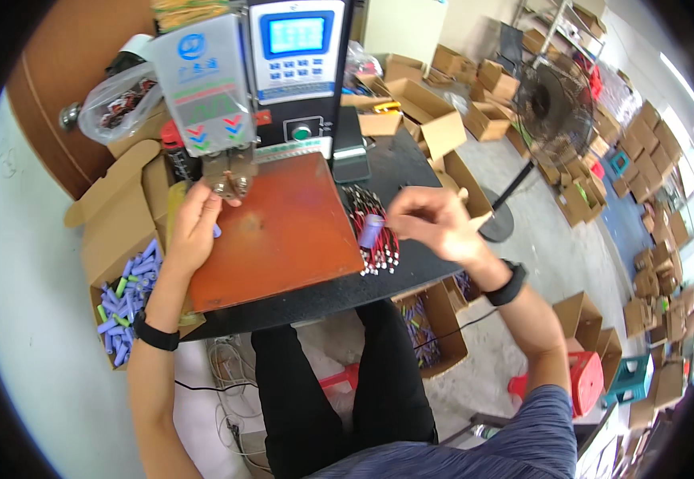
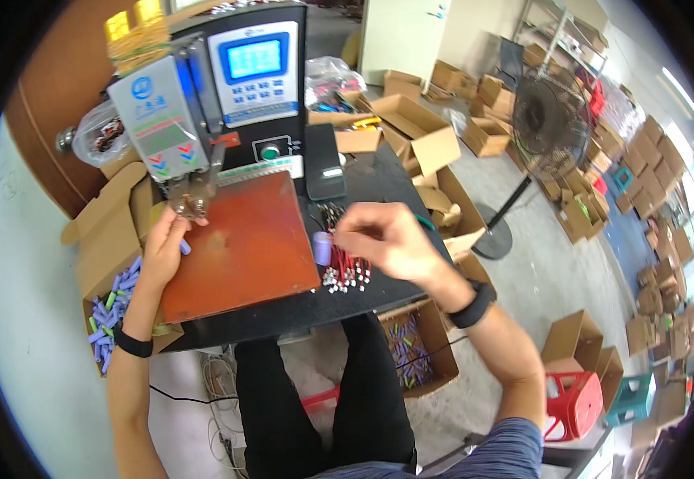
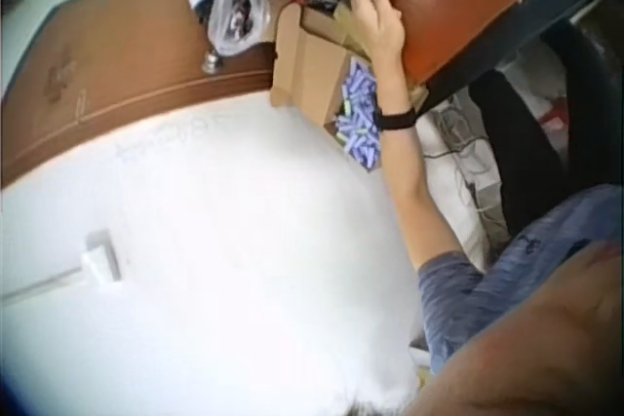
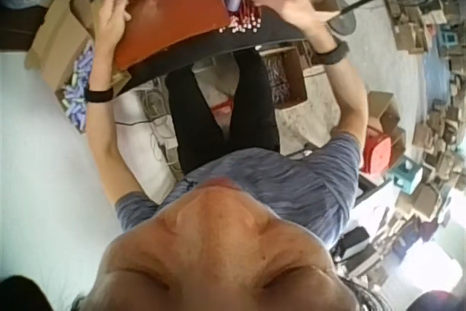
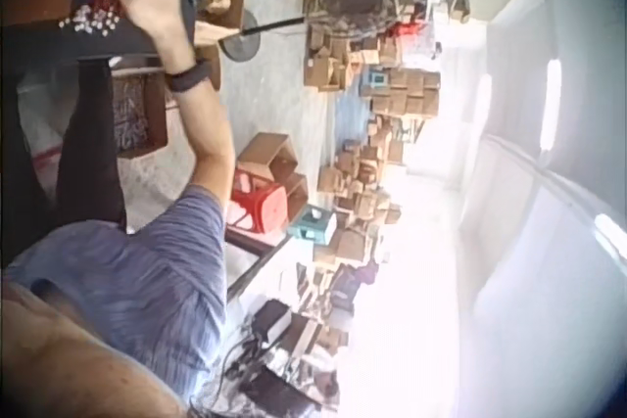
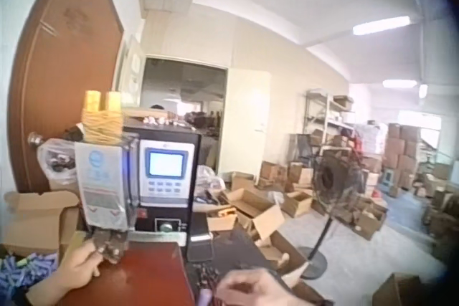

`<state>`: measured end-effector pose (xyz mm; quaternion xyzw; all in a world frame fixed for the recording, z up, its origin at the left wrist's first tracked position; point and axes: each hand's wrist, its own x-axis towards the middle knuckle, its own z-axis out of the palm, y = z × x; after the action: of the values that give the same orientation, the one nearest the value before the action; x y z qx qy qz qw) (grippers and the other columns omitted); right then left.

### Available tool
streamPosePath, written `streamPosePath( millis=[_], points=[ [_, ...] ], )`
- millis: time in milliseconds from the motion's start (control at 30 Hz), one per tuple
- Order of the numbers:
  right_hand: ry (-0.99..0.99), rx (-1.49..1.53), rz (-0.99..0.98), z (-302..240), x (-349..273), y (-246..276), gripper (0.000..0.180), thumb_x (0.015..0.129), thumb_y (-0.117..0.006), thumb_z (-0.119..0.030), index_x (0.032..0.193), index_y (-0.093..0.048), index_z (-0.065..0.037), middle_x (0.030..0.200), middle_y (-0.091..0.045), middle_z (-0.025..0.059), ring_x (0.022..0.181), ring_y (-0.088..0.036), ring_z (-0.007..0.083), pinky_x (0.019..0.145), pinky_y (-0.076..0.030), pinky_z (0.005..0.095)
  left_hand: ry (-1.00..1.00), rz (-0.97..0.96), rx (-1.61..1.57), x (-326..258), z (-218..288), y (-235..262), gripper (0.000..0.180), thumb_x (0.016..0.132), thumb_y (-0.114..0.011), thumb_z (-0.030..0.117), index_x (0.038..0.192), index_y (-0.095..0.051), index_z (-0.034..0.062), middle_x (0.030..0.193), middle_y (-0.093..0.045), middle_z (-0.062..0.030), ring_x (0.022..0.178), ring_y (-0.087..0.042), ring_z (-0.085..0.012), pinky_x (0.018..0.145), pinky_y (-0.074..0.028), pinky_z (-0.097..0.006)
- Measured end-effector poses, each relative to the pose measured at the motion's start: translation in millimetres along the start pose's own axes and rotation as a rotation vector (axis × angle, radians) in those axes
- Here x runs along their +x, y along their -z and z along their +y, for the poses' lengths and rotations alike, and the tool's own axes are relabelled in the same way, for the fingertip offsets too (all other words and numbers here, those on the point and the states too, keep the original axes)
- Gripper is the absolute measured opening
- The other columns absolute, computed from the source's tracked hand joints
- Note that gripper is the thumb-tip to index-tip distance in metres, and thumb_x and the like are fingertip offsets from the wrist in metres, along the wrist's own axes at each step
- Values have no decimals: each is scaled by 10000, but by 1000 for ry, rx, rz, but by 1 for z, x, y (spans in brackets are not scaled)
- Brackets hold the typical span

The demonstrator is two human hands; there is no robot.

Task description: Operating a spot welding machine to join battery cells into a pack and using pliers to adjust components.

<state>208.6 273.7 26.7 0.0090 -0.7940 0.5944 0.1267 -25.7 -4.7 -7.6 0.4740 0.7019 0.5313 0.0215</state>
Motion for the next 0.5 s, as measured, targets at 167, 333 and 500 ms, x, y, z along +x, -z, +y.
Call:
streamPosePath(
  millis=[167,333,500],
  points=[
    [-398,-534,-107,27,-80,68,95,801,-658,-95,856,-641,-19,747,-633,19,667,-598,99,631,-477,238,13,-33,205,5,21,-11,229,991,-418,177,1072,-572,28,831,-615,-34,763,-549,-108,660,-426,-251],
    [-261,-684,61,90,-58,59,170,761,-684,-180,876,-664,-57,747,-667,69,696,-656,207,658,-519,325,-87,52,354,-1,11,-11,136,899,-609,148,908,-573,17,719,-598,-37,658,-544,-113,607,-426,-265],
    [-407,-962,244,104,-8,3,249,812,-626,-339,807,-658,-93,784,-684,126,817,-675,318,751,-531,430,-88,157,334,-2,9,-8,268,731,-791,167,777,-579,11,665,-615,-65,562,-542,-144,543,-422,-290]
  ],
)
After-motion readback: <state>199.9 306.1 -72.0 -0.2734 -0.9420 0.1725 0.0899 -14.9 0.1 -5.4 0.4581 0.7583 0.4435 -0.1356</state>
